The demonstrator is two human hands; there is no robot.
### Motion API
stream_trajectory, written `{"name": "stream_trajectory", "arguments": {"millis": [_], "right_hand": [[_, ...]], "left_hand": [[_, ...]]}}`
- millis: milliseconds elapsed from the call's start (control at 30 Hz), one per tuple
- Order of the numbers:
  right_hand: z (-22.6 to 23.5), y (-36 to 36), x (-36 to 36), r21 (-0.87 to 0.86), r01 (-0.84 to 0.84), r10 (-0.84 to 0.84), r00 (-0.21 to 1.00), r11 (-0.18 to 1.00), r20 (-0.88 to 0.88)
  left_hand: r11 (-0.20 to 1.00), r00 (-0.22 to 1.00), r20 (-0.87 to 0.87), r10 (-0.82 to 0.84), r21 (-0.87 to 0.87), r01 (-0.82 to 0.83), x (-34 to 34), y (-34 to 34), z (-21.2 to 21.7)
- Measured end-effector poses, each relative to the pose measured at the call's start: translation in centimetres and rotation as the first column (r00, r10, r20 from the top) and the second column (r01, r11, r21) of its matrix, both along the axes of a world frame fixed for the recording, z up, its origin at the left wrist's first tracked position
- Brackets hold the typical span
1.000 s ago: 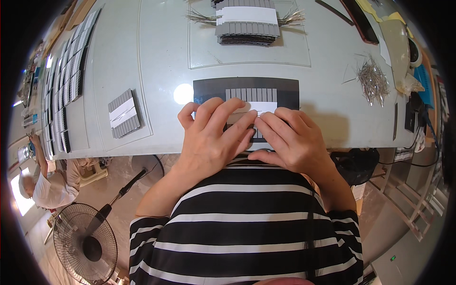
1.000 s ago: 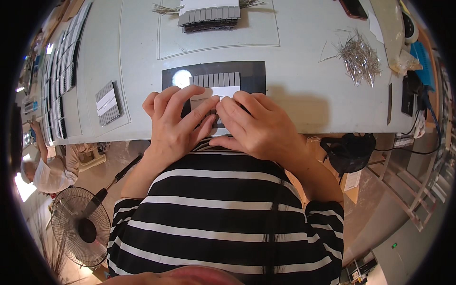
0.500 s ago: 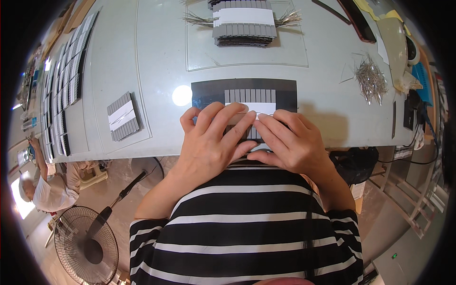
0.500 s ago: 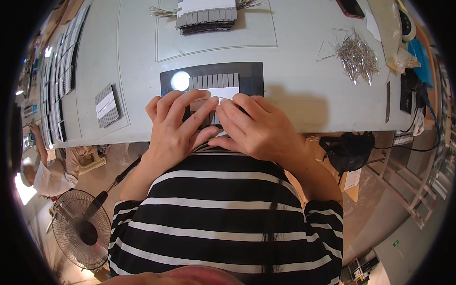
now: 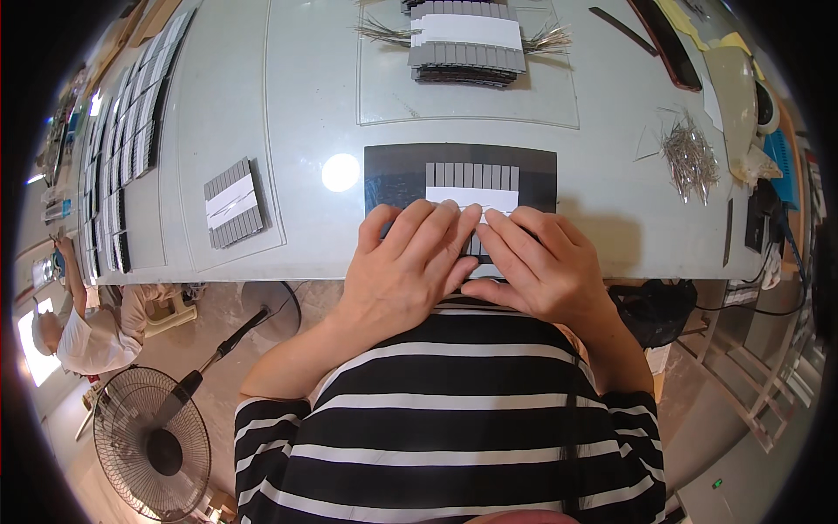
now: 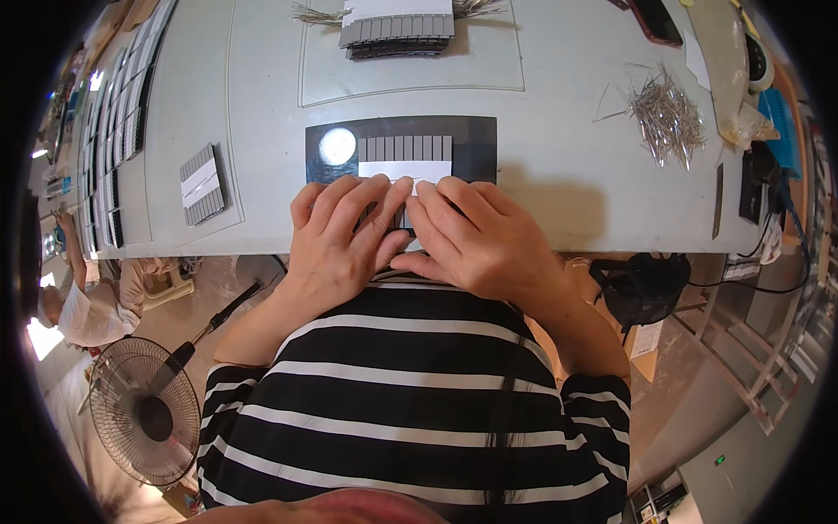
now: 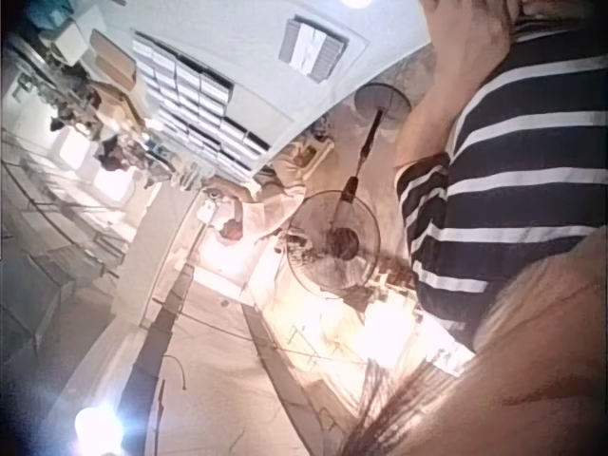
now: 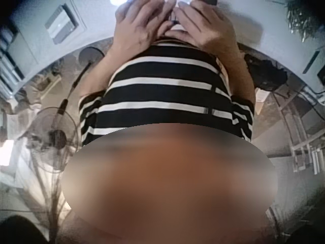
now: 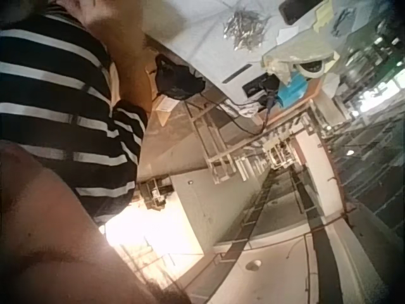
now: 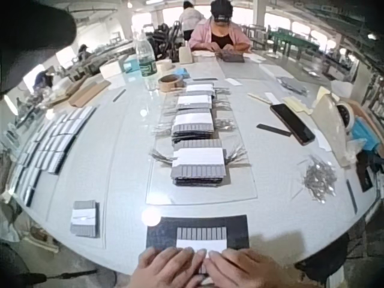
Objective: Inserting small metal pins into slotted components on an assembly line.
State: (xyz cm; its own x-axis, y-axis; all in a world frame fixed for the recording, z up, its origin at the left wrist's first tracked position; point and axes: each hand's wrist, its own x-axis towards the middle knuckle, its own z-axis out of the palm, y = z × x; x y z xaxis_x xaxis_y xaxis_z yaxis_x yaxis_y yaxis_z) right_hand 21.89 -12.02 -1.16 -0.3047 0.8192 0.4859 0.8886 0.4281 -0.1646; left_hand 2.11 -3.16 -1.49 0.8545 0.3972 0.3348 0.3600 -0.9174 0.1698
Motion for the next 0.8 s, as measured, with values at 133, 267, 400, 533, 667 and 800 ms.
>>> {"name": "stream_trajectory", "arguments": {"millis": [133, 267, 400, 533, 667, 800], "right_hand": [[-0.2, -0.1, -0.1, 0.006, 0.000, 0.000, 1.000, 1.000, -0.008], [-0.2, 0.1, -0.1, 0.033, -0.009, 0.008, 1.000, 0.999, 0.007], [0.1, 0.0, 0.6, 0.039, 0.010, -0.010, 1.000, 0.999, -0.009], [2.3, -1.0, 5.1, 0.202, 0.232, -0.211, 0.970, 0.951, -0.121], [4.8, -1.6, 15.4, 0.142, 0.869, -0.668, 0.461, 0.475, -0.584], [7.0, -6.2, 28.3, 0.078, 0.913, -0.841, 0.401, 0.401, -0.363]], "left_hand": [[1.000, 0.999, -0.035, -0.006, 0.006, 0.006, -0.2, -0.2, -0.3], [0.999, 0.997, -0.069, -0.028, 0.044, 0.031, -0.2, 0.1, -0.2], [0.995, 0.998, -0.017, -0.055, 0.079, 0.056, 0.4, 0.6, -0.4], [0.995, 0.999, -0.004, -0.051, 0.088, 0.051, 0.7, 0.8, 0.2], [0.994, 0.997, -0.077, 0.003, 0.107, 0.005, -0.4, 0.6, -0.5], [0.993, 0.997, -0.067, -0.035, 0.109, 0.042, -0.4, 0.4, -0.9]]}}
